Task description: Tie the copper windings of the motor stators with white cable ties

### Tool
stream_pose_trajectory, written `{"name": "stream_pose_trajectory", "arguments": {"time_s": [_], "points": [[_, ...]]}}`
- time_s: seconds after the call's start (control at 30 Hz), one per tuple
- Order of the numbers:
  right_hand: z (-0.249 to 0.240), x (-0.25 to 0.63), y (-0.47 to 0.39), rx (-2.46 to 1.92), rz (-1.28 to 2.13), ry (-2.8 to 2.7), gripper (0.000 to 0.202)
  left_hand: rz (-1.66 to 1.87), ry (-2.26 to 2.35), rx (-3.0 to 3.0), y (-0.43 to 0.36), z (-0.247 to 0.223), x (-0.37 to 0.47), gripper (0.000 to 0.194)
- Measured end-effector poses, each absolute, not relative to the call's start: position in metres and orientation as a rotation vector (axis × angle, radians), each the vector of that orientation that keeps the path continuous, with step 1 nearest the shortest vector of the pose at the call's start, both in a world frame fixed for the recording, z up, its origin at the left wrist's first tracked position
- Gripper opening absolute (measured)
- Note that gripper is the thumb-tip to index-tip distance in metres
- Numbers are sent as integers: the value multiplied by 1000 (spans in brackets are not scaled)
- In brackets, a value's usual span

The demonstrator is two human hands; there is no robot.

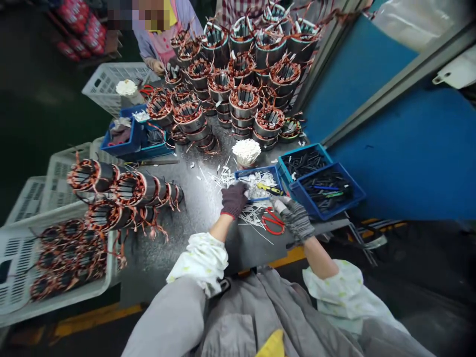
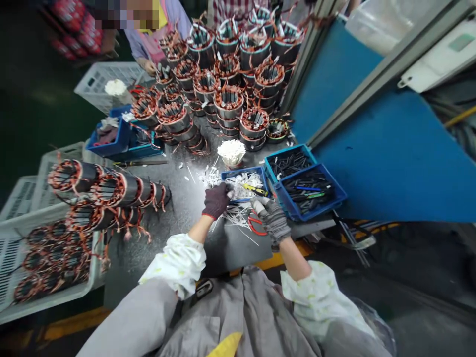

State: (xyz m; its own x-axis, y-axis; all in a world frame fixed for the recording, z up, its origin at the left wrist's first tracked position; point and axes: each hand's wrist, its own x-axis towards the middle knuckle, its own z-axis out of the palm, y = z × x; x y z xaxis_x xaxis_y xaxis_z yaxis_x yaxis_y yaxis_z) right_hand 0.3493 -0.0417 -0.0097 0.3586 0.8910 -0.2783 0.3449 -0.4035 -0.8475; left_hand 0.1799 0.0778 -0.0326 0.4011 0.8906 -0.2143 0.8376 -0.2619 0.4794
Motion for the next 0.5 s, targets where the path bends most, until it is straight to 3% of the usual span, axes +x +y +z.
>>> {"name": "stream_pose_trajectory", "arguments": {"time_s": [0.17, 0.27, 0.4, 0.5], "points": [[-8, 353, 38, -2017, 817, -1472, 31, 225, 1457, 2190, 67, -37, 170, 44], [-12, 347, 87, -2075, 764, -1678, 36, 345, 1732, 2090, 43, -46, 127, 51], [-28, 338, 129, -2176, 709, -1911, 38, 429, 2143, 1855, -10, -78, 86, 59], [-43, 339, 145, -2195, 672, -2080, 35, 429, 2117, 1842, -22, -108, 100, 56]]}}
